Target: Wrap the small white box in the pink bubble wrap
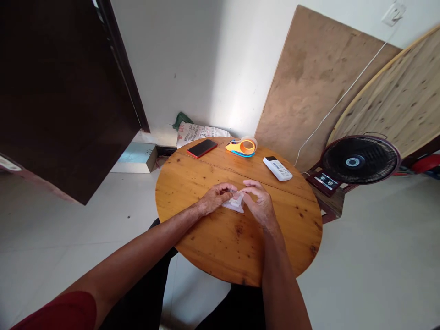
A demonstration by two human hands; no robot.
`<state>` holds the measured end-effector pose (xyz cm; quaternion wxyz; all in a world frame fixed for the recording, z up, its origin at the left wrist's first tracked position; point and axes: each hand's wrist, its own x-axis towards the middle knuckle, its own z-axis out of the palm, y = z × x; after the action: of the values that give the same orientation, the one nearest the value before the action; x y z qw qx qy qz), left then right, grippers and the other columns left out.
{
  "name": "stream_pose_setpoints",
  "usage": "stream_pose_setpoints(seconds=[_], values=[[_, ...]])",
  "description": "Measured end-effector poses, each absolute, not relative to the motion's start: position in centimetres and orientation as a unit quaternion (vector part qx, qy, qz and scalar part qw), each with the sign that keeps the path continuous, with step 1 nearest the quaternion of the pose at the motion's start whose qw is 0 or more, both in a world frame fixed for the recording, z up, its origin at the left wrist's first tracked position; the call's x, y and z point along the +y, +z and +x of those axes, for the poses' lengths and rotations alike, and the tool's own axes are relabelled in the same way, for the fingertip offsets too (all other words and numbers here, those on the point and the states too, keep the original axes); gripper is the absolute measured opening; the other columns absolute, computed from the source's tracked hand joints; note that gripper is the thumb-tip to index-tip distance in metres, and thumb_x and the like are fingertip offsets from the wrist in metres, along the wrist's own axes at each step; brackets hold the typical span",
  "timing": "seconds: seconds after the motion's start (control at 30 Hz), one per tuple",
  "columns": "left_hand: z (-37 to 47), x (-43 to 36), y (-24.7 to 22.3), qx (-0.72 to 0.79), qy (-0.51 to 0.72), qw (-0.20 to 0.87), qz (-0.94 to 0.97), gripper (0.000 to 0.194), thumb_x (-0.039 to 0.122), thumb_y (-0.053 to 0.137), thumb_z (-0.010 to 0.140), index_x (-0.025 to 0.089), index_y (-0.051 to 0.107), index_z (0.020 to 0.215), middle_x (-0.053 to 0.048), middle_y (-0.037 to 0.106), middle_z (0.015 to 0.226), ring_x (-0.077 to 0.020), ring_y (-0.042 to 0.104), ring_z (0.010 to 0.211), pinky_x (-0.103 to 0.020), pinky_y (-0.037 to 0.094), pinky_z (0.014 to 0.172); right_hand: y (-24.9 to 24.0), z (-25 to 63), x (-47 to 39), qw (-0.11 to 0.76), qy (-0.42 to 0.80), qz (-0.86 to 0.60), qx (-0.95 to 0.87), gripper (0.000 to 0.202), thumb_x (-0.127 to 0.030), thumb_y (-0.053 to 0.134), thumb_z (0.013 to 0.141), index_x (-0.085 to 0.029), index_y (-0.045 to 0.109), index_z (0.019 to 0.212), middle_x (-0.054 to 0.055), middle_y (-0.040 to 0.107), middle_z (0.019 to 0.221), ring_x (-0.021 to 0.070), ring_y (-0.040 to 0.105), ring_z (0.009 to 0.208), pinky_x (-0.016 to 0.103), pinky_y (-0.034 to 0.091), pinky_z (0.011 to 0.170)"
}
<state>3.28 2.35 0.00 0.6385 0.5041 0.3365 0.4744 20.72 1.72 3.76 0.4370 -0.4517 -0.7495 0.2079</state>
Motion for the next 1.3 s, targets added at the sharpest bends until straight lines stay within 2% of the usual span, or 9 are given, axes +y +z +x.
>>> stream_pose_setpoints(seconds=[0.13, 0.27, 0.5, 0.7, 0.8, 0.97, 1.3], values=[[3.2, 2.3, 0.2, 0.361, 0.466, 0.623, 0.514, 0.031, 0.031, 0.068, 0.073, 0.013, 0.062, 0.097, -0.003, 0.066, 0.083, -0.0081, 0.053, 0.063, -0.019, 0.04, 0.059, 3.2, 20.9, 2.3, 0.465, 0.244, -0.501, -0.688, 0.018, -0.038, 0.063, 0.075, -0.021, 0.069, 0.077, 0.007, 0.066, 0.101, 0.0233, 0.061, 0.096, 0.041, 0.045, 0.091], [3.2, 2.2, 0.4, 0.356, 0.467, 0.632, 0.506, 0.033, 0.031, 0.07, 0.072, 0.013, 0.062, 0.098, -0.003, 0.066, 0.083, -0.0079, 0.054, 0.063, -0.019, 0.041, 0.06, 2.5, 20.4, 2.3, 0.459, 0.324, -0.528, -0.636, 0.024, -0.041, 0.063, 0.074, -0.021, 0.066, 0.087, 0.005, 0.068, 0.091, 0.0213, 0.063, 0.086, 0.038, 0.049, 0.084], [3.2, 2.0, 0.8, 0.344, 0.486, 0.613, 0.519, 0.026, 0.029, 0.071, 0.07, 0.013, 0.064, 0.089, -0.001, 0.064, 0.079, -0.0078, 0.054, 0.066, -0.02, 0.042, 0.064, 1.6, 19.4, 2.5, 0.44, 0.424, -0.513, -0.602, 0.033, -0.038, 0.066, 0.068, -0.022, 0.06, 0.095, 0.002, 0.067, 0.091, 0.0185, 0.063, 0.079, 0.032, 0.05, 0.07], [3.0, 1.5, 1.4, 0.323, 0.486, 0.627, 0.517, 0.029, 0.033, 0.073, 0.071, 0.013, 0.063, 0.09, -0.003, 0.066, 0.08, -0.0104, 0.058, 0.07, -0.021, 0.044, 0.065, 0.8, 19.1, 3.1, 0.47, 0.42, -0.519, -0.578, 0.034, -0.036, 0.066, 0.064, -0.023, 0.058, 0.094, 0.001, 0.068, 0.083, 0.0204, 0.063, 0.078, 0.034, 0.05, 0.069], [2.9, 1.5, 1.4, 0.325, 0.488, 0.628, 0.512, 0.036, 0.033, 0.075, 0.068, 0.014, 0.064, 0.096, -0.002, 0.066, 0.082, -0.0093, 0.057, 0.067, -0.02, 0.044, 0.064, 0.7, 19.2, 3.0, 0.481, 0.437, -0.511, -0.562, 0.034, -0.039, 0.065, 0.067, -0.023, 0.059, 0.096, 0.003, 0.069, 0.088, 0.0213, 0.064, 0.081, 0.034, 0.05, 0.071], [2.8, 1.7, 1.0, 0.332, 0.486, 0.629, 0.508, 0.043, 0.029, 0.075, 0.067, 0.015, 0.062, 0.105, -0.002, 0.065, 0.085, -0.0099, 0.057, 0.069, -0.021, 0.043, 0.065, 1.0, 19.5, 2.9, 0.488, 0.483, -0.499, -0.529, 0.033, -0.04, 0.065, 0.069, -0.023, 0.06, 0.096, 0.003, 0.071, 0.091, 0.0219, 0.065, 0.079, 0.036, 0.051, 0.072], [2.6, 1.8, 0.8, 0.345, 0.486, 0.623, 0.507, 0.045, 0.024, 0.07, 0.069, 0.014, 0.057, 0.11, -0.003, 0.061, 0.092, -0.0087, 0.054, 0.069, -0.021, 0.041, 0.063, 1.2, 19.7, 2.9, 0.477, 0.468, -0.49, -0.56, 0.029, -0.032, 0.064, 0.065, -0.022, 0.064, 0.092, 0.003, 0.07, 0.089, 0.0223, 0.065, 0.086, 0.037, 0.05, 0.078]])
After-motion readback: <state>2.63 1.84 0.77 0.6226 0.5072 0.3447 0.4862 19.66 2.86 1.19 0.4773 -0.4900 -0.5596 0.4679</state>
